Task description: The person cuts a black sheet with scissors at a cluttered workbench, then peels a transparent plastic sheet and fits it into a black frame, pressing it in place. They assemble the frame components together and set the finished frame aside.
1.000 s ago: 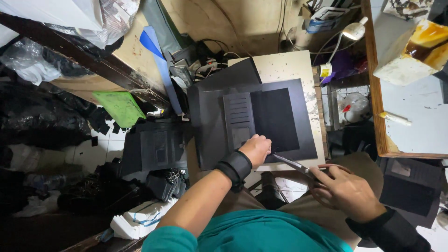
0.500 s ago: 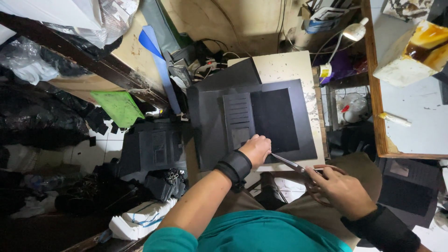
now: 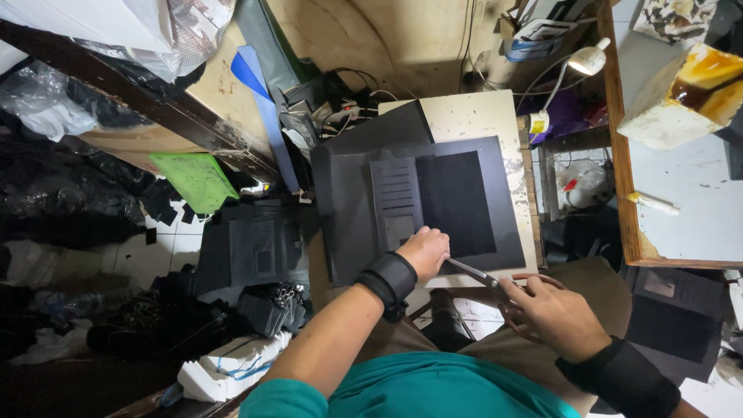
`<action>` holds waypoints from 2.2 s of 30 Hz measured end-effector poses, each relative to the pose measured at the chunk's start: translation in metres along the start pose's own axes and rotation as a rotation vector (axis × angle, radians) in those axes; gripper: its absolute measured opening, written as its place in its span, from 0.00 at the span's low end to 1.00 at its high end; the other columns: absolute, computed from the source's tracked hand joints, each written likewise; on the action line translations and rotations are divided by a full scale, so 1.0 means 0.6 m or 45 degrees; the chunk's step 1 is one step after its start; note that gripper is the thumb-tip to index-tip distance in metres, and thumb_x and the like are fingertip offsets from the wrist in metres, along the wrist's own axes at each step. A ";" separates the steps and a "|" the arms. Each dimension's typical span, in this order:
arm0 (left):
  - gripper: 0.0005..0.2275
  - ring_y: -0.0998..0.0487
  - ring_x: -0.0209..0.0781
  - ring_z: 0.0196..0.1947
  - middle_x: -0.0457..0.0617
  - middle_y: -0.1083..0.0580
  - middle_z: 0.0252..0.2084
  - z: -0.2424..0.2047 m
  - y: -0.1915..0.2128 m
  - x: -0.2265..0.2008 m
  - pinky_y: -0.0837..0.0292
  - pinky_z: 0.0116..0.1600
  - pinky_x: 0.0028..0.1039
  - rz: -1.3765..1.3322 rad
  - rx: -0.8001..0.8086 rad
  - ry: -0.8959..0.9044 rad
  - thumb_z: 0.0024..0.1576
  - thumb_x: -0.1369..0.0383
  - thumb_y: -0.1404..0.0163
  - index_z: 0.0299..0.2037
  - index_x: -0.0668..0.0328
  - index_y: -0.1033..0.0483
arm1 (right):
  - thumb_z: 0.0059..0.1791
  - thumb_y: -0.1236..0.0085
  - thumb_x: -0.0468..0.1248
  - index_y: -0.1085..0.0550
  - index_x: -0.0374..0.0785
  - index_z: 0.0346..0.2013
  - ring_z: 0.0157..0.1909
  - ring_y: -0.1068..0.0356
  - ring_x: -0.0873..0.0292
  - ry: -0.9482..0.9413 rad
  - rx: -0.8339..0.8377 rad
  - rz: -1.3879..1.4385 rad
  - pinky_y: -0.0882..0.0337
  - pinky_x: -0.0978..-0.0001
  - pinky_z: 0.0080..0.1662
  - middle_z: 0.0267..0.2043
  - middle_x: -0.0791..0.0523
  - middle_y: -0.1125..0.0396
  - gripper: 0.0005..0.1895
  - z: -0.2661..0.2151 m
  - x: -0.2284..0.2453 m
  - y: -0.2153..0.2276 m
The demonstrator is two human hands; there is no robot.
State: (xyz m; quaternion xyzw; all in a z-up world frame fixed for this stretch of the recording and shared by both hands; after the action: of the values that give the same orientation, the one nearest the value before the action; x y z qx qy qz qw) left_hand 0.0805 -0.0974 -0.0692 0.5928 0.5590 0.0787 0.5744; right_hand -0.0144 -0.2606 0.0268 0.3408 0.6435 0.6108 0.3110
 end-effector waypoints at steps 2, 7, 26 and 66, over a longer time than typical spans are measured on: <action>0.08 0.29 0.61 0.45 0.58 0.28 0.40 0.002 -0.003 0.002 0.29 0.46 0.51 0.028 -0.035 -0.018 0.66 0.67 0.56 0.39 0.60 0.26 | 0.45 0.42 0.59 0.40 0.58 0.64 0.41 0.27 0.52 -0.034 0.145 0.014 0.24 0.56 0.25 0.42 0.58 0.35 0.35 -0.006 -0.010 -0.023; 0.07 0.21 0.55 0.36 0.55 0.22 0.33 -0.062 0.001 -0.039 0.28 0.45 0.43 -0.080 0.269 -0.114 0.56 0.66 0.52 0.33 0.57 0.21 | 0.46 0.45 0.62 0.45 0.74 0.70 0.56 0.29 0.58 -0.401 0.528 0.237 0.23 0.61 0.45 0.58 0.63 0.36 0.38 -0.036 -0.087 -0.036; 0.17 0.23 0.67 0.45 0.62 0.28 0.48 0.136 0.220 0.157 0.27 0.52 0.49 -0.153 -0.510 0.292 0.55 0.72 0.41 0.54 0.59 0.28 | 0.44 0.43 0.59 0.26 0.58 0.55 0.44 0.23 0.58 -0.503 -0.124 0.332 0.23 0.64 0.37 0.48 0.61 0.27 0.26 0.183 -0.085 0.089; 0.10 0.19 0.58 0.52 0.58 0.18 0.42 0.263 0.216 0.240 0.21 0.56 0.41 -0.362 -0.287 0.411 0.55 0.68 0.51 0.36 0.59 0.15 | 0.44 0.38 0.56 0.36 0.64 0.66 0.48 0.21 0.51 -0.449 0.229 0.201 0.18 0.55 0.45 0.46 0.57 0.31 0.36 0.284 -0.128 0.038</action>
State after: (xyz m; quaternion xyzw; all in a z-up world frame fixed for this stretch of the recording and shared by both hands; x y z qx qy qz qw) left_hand 0.3227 -0.0457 -0.1001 0.4201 0.7089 0.1526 0.5456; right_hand 0.1698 -0.2251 0.0378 0.5182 0.6023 0.5043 0.3383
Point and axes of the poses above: each hand's wrist, its own z-axis towards the middle knuckle, its own y-axis out of the back of the hand, x = y × z, the point moved 10 cm from there along z, towards the middle knuckle
